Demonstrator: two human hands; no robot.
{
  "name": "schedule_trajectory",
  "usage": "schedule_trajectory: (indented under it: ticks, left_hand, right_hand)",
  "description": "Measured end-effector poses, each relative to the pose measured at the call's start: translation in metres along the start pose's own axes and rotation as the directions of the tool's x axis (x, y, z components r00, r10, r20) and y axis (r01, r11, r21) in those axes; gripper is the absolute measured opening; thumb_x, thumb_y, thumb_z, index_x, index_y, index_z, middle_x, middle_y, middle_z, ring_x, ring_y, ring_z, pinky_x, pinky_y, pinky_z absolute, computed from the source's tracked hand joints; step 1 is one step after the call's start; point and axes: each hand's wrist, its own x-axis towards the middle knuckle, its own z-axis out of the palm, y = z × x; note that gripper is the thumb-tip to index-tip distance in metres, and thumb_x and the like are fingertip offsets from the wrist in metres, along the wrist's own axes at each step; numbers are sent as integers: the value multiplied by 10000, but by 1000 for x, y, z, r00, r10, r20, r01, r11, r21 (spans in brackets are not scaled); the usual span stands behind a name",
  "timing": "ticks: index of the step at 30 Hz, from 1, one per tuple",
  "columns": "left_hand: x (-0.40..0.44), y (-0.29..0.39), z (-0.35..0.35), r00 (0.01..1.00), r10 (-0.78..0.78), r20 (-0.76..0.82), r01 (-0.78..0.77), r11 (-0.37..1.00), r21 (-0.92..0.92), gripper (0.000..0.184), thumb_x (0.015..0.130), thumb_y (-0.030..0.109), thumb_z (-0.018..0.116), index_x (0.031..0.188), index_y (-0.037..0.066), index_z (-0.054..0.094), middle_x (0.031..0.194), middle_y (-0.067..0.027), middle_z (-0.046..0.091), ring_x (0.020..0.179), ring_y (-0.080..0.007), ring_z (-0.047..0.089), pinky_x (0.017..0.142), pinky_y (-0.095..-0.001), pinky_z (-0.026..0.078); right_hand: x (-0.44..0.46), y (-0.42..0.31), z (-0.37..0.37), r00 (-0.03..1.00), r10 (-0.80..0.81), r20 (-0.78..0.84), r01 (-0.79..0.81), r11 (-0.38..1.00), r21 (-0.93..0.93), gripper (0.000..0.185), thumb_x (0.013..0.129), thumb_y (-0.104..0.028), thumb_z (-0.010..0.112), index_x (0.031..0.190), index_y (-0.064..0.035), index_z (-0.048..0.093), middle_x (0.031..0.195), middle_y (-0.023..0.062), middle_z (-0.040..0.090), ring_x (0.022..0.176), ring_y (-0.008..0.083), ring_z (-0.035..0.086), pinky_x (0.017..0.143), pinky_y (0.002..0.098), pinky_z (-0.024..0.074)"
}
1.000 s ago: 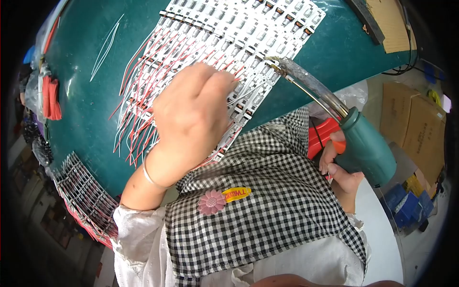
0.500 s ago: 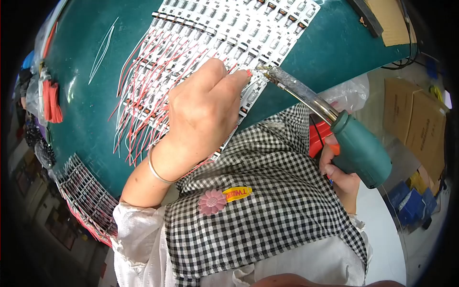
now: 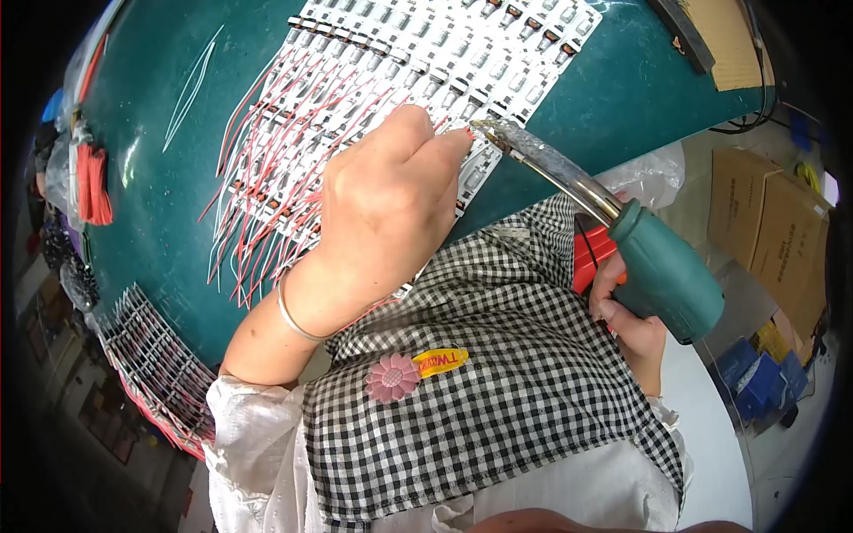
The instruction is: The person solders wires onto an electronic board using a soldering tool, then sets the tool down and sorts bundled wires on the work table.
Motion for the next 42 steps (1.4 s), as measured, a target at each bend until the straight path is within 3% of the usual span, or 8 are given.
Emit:
schedule_trajectory:
  ticks: [3,9,17,21,24,26,30,42]
  left_hand:
    - [1,-1,0,1000,5,5,-5,1000,10,214,719,-36,780,912,50,740,657,-48,509,519,-173,521,466,-309,411]
    - [3,-1,-1,999,-15,34,15,1000,-1,194,728,-30,774,897,57,741,665,-53,522,524,-183,532,472,-316,419]
    - [4,0,0,999,-32,34,33,999,-6,186,730,-39,769,893,48,744,657,-55,512,525,-184,519,479,-314,416]
    - [4,1,-1,998,-41,46,41,999,0,186,731,-40,771,895,44,744,656,-57,510,526,-183,519,481,-314,416]
    - [4,1,-2,998,-44,52,44,999,3,182,733,-40,773,892,43,743,658,-57,512,529,-184,519,485,-315,419]
    - [5,1,-2,998,-37,49,37,999,10,178,734,-40,774,889,42,742,660,-57,515,532,-185,521,489,-315,422]
    - [6,3,-1,998,-40,51,40,999,8,170,738,-40,773,882,42,738,664,-58,519,536,-189,525,497,-318,427]
    - [2,-1,2,997,18,-74,-18,1000,-2,155,719,-37,724,829,49,656,782,-77,608,663,-246,618,551,-347,491]
  right_hand:
    - [-5,9,-6,1000,6,4,-5,994,-107,384,729,68,700,1105,8,650,917,73,669,821,182,628,775,303,522]
    - [8,-12,7,1000,3,-24,-2,1000,5,487,701,-48,657,1148,91,523,609,88,542,535,171,531,519,271,434]
    - [6,-12,8,997,74,-35,-70,992,103,491,698,-55,690,1135,96,527,635,103,556,524,173,523,511,260,440]
    - [-9,18,-1,996,51,-70,-47,998,50,478,773,-3,691,1222,72,549,872,94,616,673,153,572,629,266,472]
    - [1,2,7,982,157,-109,-111,933,344,497,703,-32,674,1155,109,523,630,105,556,510,173,531,497,260,440]
    - [9,-9,2,1000,-25,14,23,993,114,511,711,-35,668,1175,118,517,621,101,552,492,174,528,479,263,434]
    - [12,-10,5,992,-116,-54,123,980,155,531,719,-42,667,1199,123,510,604,95,543,470,171,519,461,264,430]
    - [5,-7,-13,997,-69,-33,76,953,295,575,676,-67,670,1189,129,501,556,84,504,420,161,482,427,252,418]
